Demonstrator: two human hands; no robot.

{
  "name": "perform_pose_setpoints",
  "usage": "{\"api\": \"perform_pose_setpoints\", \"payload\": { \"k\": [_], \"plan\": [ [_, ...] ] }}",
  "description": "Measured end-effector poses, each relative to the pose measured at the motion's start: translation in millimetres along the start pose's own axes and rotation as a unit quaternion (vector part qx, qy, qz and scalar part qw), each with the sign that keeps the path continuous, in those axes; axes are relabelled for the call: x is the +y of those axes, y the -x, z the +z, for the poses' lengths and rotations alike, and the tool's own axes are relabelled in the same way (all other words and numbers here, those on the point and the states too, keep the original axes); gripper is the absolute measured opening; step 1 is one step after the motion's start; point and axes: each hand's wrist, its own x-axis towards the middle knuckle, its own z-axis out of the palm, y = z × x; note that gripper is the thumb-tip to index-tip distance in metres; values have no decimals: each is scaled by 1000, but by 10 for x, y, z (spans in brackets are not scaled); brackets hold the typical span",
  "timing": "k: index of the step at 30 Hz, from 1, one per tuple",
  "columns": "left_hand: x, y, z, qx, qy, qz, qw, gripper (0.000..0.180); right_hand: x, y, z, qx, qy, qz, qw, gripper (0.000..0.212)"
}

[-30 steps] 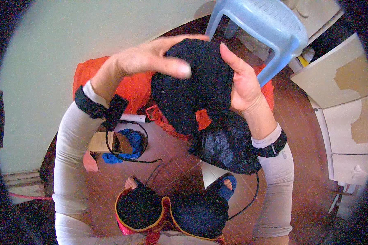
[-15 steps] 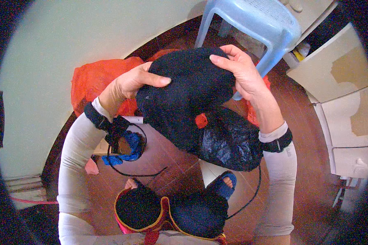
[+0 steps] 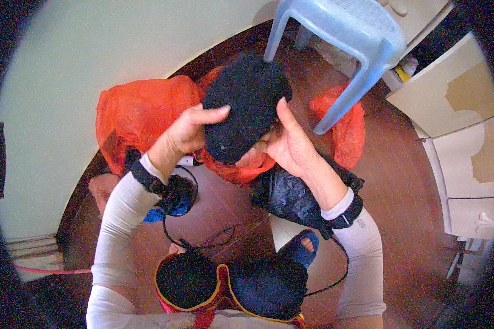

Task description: Sorting through and organizing items like clothes, bags, and boxes on the floor.

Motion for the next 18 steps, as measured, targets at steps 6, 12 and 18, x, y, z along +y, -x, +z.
{"api": "perform_pose_setpoints", "payload": {
  "k": [6, 12, 18],
  "plan": [
    [-107, -7, -16, 53, -15, -10, 998, 44, 33, -122, 65, 98, 106, -13, 989, 42],
    [-175, -21, 117, 255, -408, 233, 845, 40, -8, -140, -2, 98, 88, -54, 990, 42],
    [-418, -84, 182, 173, -551, 269, 770, 65, 87, -66, 218, 108, 42, -37, 993, 42]
  ]
}}
